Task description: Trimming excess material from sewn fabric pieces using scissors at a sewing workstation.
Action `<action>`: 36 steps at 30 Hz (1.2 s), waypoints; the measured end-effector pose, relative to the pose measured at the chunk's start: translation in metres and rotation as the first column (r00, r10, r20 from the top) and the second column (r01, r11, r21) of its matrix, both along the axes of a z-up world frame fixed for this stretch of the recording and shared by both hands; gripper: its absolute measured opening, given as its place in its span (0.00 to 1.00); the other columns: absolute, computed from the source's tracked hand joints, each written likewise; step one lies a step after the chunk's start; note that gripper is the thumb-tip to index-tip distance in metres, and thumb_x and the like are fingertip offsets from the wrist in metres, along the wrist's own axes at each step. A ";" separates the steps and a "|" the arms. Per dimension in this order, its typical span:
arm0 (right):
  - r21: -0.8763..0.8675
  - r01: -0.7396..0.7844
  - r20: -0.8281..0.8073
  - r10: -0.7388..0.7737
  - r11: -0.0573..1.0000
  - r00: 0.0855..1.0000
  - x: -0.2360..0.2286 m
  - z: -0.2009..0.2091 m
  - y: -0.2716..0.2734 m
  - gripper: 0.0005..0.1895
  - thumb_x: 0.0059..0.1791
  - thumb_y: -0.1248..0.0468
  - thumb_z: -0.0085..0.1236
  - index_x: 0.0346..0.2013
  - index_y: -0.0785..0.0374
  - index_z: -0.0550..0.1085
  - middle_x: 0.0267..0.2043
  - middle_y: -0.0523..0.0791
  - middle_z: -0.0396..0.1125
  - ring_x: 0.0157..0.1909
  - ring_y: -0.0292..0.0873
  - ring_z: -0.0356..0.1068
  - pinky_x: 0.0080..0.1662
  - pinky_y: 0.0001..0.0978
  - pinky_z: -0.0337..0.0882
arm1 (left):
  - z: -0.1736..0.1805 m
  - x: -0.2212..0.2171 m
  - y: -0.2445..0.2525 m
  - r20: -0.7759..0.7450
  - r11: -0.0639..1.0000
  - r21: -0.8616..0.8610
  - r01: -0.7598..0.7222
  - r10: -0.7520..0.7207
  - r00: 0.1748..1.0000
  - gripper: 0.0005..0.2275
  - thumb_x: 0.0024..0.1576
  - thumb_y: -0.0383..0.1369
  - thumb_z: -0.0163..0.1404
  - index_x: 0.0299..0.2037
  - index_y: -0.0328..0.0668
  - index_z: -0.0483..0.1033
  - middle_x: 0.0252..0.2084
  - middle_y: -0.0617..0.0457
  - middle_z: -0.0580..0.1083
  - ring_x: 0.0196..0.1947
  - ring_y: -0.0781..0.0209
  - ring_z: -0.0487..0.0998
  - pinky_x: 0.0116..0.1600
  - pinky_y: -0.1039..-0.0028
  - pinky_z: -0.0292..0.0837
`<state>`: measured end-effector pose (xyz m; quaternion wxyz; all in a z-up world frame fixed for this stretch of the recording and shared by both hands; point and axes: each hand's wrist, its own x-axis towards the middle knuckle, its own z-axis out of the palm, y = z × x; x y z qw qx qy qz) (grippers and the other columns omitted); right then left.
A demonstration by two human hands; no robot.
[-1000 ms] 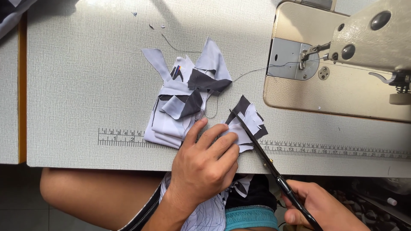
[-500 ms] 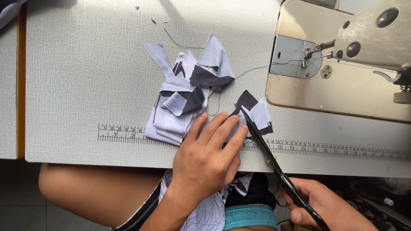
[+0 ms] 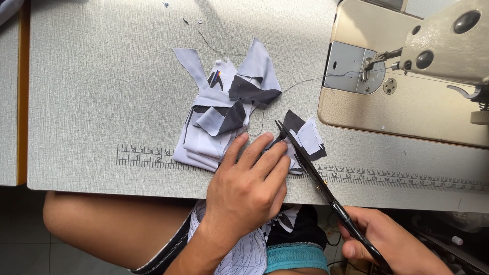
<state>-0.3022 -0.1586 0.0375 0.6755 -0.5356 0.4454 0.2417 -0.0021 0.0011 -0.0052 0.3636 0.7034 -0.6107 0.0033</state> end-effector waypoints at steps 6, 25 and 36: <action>-0.080 -0.027 -0.026 0.025 0.996 0.999 -0.012 -0.011 -0.001 0.29 0.44 0.44 0.84 0.31 0.65 0.77 0.31 0.42 0.62 0.33 0.41 0.57 0.34 0.37 0.57 | 0.000 -0.001 0.000 -0.002 1.000 -0.005 -0.007 0.007 1.000 0.09 0.64 0.30 0.56 0.50 0.38 0.85 0.61 0.48 0.82 0.66 0.45 0.81 0.72 0.45 0.72; -0.068 0.012 -0.002 -0.012 0.998 1.000 -0.008 -0.018 -0.001 0.32 0.46 0.50 0.89 0.27 0.62 0.70 0.28 0.41 0.58 0.31 0.39 0.54 0.34 0.36 0.52 | 0.002 0.000 0.000 0.009 1.000 -0.004 0.000 0.000 1.000 0.07 0.63 0.30 0.57 0.48 0.40 0.84 0.59 0.51 0.82 0.64 0.45 0.81 0.71 0.46 0.71; -0.017 0.002 0.126 0.000 1.000 0.992 -0.008 -0.012 -0.003 0.36 0.42 0.35 0.80 0.29 0.64 0.73 0.29 0.42 0.62 0.31 0.41 0.56 0.34 0.38 0.56 | 0.006 -0.003 -0.003 0.039 0.992 -0.098 -0.077 0.081 0.996 0.07 0.70 0.21 0.51 0.46 0.39 0.83 0.47 0.50 0.81 0.48 0.51 0.82 0.53 0.60 0.74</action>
